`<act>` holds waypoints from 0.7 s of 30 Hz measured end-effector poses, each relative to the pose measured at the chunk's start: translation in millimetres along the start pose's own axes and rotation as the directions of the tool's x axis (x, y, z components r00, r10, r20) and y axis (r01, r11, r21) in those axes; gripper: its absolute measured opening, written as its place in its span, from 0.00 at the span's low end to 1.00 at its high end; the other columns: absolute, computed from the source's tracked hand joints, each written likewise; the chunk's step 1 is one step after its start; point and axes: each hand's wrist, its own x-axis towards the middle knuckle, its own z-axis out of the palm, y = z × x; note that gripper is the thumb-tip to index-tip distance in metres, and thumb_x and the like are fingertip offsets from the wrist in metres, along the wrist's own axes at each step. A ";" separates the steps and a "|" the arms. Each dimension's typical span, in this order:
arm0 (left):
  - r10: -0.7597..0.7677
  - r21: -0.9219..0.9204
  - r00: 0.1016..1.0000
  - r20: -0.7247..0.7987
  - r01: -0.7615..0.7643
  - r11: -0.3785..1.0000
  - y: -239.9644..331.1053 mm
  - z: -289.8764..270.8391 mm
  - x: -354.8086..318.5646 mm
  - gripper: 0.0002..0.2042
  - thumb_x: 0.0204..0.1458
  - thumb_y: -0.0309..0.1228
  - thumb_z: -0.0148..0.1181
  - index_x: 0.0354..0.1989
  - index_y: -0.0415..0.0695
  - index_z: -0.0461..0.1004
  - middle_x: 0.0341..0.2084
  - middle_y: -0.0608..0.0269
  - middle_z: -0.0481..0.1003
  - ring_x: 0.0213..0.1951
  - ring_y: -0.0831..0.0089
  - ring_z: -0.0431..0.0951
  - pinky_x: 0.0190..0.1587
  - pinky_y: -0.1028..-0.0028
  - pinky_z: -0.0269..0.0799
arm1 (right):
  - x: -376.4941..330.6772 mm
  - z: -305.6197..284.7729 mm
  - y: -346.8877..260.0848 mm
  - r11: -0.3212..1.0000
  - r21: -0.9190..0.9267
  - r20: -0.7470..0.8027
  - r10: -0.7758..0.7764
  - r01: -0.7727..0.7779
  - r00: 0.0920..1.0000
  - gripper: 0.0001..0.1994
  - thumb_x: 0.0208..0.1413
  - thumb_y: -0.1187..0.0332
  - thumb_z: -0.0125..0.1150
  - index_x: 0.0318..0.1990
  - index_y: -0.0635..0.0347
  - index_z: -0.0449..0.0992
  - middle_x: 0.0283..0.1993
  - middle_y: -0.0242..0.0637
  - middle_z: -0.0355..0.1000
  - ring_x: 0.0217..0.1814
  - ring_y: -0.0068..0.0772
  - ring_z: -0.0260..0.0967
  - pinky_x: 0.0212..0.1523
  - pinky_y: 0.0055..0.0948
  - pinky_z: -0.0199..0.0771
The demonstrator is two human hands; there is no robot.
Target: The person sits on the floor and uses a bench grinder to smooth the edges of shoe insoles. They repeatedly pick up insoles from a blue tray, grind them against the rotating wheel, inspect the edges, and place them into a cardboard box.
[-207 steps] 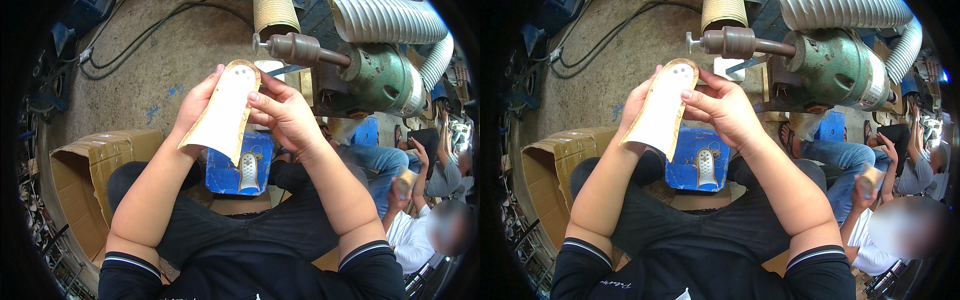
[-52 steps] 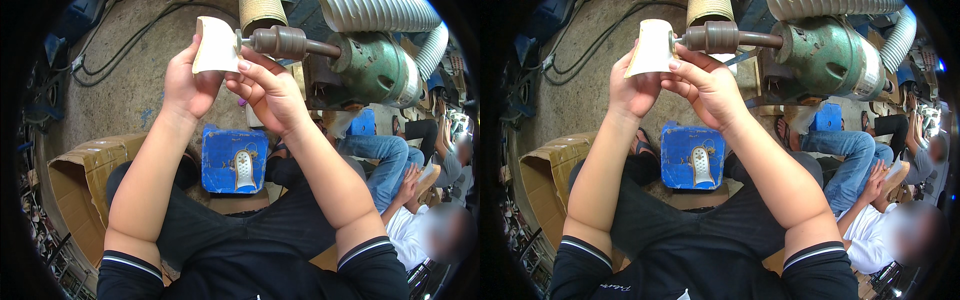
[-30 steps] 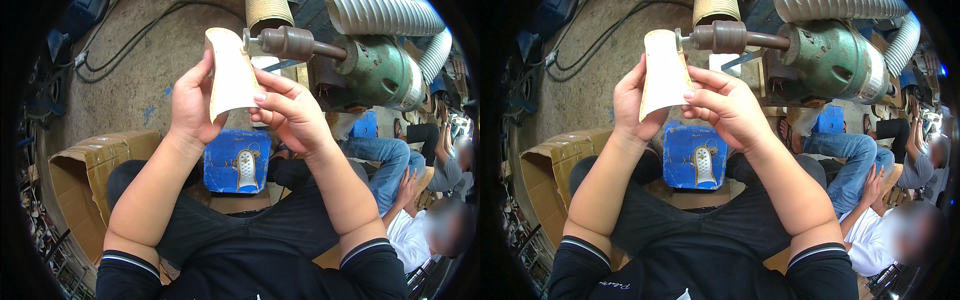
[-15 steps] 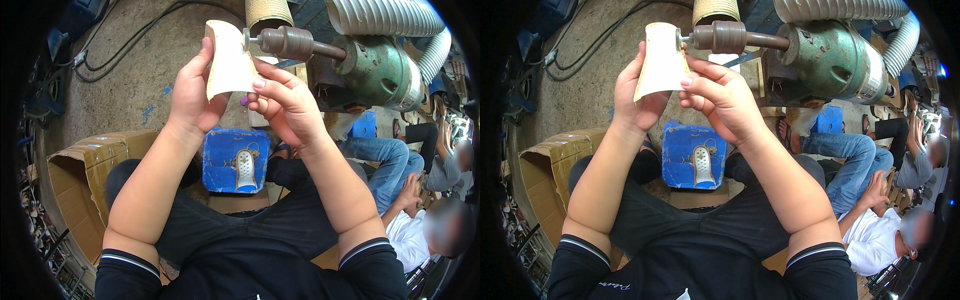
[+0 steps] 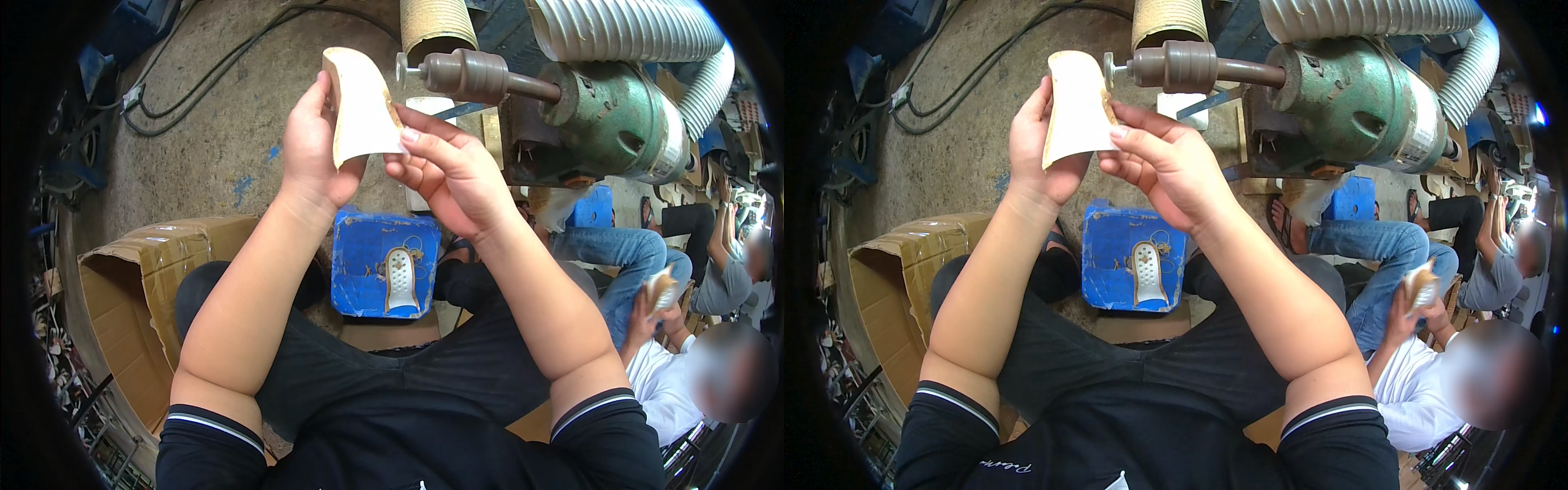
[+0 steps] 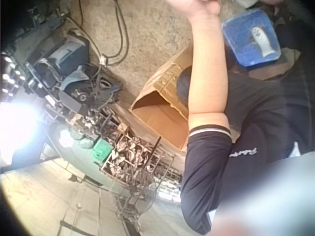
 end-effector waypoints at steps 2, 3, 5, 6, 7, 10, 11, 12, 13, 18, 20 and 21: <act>0.014 0.040 0.998 -0.064 -0.012 0.999 -1.7 -0.9 -0.9 0.25 0.78 0.49 0.39 0.61 0.39 0.75 0.50 0.54 0.83 0.51 0.62 0.84 0.58 0.60 0.80 | -8.9 0.6 0.1 0.999 -0.021 0.000 0.035 -0.035 0.999 0.31 0.67 0.71 0.69 0.72 0.78 0.65 0.53 0.45 0.79 0.48 0.31 0.82 0.52 0.31 0.88; 0.008 0.040 0.998 -0.062 -0.005 0.999 -1.2 -1.2 -1.4 0.26 0.78 0.49 0.39 0.61 0.39 0.75 0.50 0.54 0.83 0.51 0.62 0.84 0.58 0.60 0.81 | -14.1 1.1 -0.5 0.998 -0.035 -0.003 0.047 -0.047 0.999 0.31 0.68 0.71 0.69 0.73 0.79 0.65 0.53 0.45 0.79 0.48 0.31 0.82 0.52 0.30 0.88; 0.012 0.075 0.999 -0.053 -0.008 0.997 0.3 -0.9 -2.7 0.25 0.79 0.49 0.38 0.60 0.40 0.75 0.49 0.56 0.82 0.50 0.65 0.84 0.56 0.61 0.81 | -22.8 2.0 -2.6 0.997 -0.054 -0.011 0.062 -0.063 0.998 0.28 0.68 0.71 0.69 0.71 0.77 0.68 0.52 0.45 0.81 0.47 0.30 0.82 0.52 0.31 0.88; 0.023 0.111 0.999 -0.046 -0.018 0.994 1.0 0.1 -3.0 0.25 0.79 0.49 0.37 0.59 0.41 0.74 0.48 0.59 0.82 0.49 0.68 0.83 0.54 0.63 0.81 | -25.7 1.6 -5.2 0.995 -0.064 -0.010 0.082 -0.083 0.997 0.27 0.68 0.71 0.69 0.70 0.76 0.70 0.52 0.45 0.81 0.47 0.30 0.82 0.52 0.31 0.88; 0.040 0.136 0.999 -0.014 -0.038 0.990 2.5 1.5 -3.3 0.24 0.80 0.49 0.36 0.57 0.43 0.74 0.47 0.61 0.81 0.47 0.71 0.83 0.53 0.65 0.81 | -28.1 1.1 -8.2 0.993 -0.070 0.003 0.100 -0.100 0.995 0.26 0.68 0.71 0.69 0.69 0.75 0.71 0.52 0.45 0.82 0.47 0.30 0.83 0.52 0.32 0.88; 0.029 0.163 0.999 0.021 -0.032 0.986 8.8 7.4 -0.5 0.24 0.80 0.49 0.37 0.58 0.42 0.74 0.47 0.61 0.82 0.47 0.72 0.83 0.52 0.66 0.82 | -26.6 1.3 -11.6 0.994 -0.072 0.020 0.079 -0.077 0.997 0.23 0.68 0.72 0.68 0.67 0.72 0.74 0.53 0.47 0.83 0.48 0.32 0.83 0.52 0.34 0.89; 0.034 0.172 0.999 0.025 -0.037 0.984 9.9 9.9 1.5 0.24 0.80 0.49 0.37 0.58 0.41 0.75 0.47 0.61 0.82 0.47 0.72 0.83 0.52 0.66 0.81 | -25.8 1.6 -12.2 0.995 -0.077 0.002 0.068 -0.067 0.998 0.22 0.68 0.72 0.68 0.66 0.71 0.75 0.53 0.47 0.83 0.48 0.32 0.84 0.53 0.35 0.89; 0.041 0.190 0.999 0.016 -0.043 0.981 10.7 12.5 4.0 0.24 0.80 0.48 0.38 0.58 0.41 0.75 0.47 0.61 0.82 0.47 0.72 0.83 0.52 0.66 0.81 | -26.0 1.9 -12.9 0.997 -0.071 0.026 0.043 -0.041 0.999 0.22 0.68 0.72 0.67 0.67 0.73 0.74 0.54 0.49 0.83 0.49 0.33 0.84 0.53 0.35 0.89; 0.053 0.217 0.999 0.010 -0.054 0.975 11.1 14.7 6.3 0.23 0.80 0.47 0.38 0.57 0.41 0.75 0.47 0.60 0.82 0.47 0.72 0.83 0.52 0.66 0.81 | -26.5 2.3 -13.6 0.997 -0.076 0.032 0.027 -0.025 0.999 0.23 0.69 0.73 0.65 0.67 0.74 0.73 0.55 0.51 0.82 0.49 0.33 0.84 0.53 0.34 0.89; 0.043 0.157 0.995 -0.089 -0.028 0.987 9.9 21.3 14.9 0.22 0.80 0.45 0.39 0.58 0.41 0.75 0.46 0.60 0.83 0.47 0.70 0.84 0.53 0.65 0.81 | -27.2 4.1 -15.8 0.990 -0.136 0.043 -0.023 0.029 0.999 0.23 0.70 0.74 0.62 0.68 0.75 0.72 0.58 0.55 0.81 0.52 0.37 0.84 0.55 0.36 0.89; 0.034 0.158 0.995 -0.088 -0.020 0.987 7.9 22.3 16.1 0.21 0.80 0.44 0.40 0.57 0.41 0.75 0.46 0.61 0.82 0.47 0.70 0.84 0.53 0.65 0.81 | -26.0 4.3 -16.7 0.987 -0.156 0.057 -0.036 0.044 0.998 0.22 0.71 0.73 0.61 0.68 0.75 0.72 0.58 0.56 0.81 0.53 0.38 0.84 0.55 0.36 0.89; 0.035 0.160 0.995 -0.095 -0.019 0.987 6.9 23.0 17.2 0.20 0.80 0.44 0.40 0.57 0.41 0.75 0.46 0.61 0.82 0.47 0.70 0.84 0.54 0.65 0.81 | -25.8 4.6 -16.7 0.985 -0.161 0.054 -0.045 0.053 0.998 0.22 0.71 0.72 0.61 0.69 0.75 0.72 0.58 0.56 0.81 0.53 0.38 0.84 0.55 0.35 0.89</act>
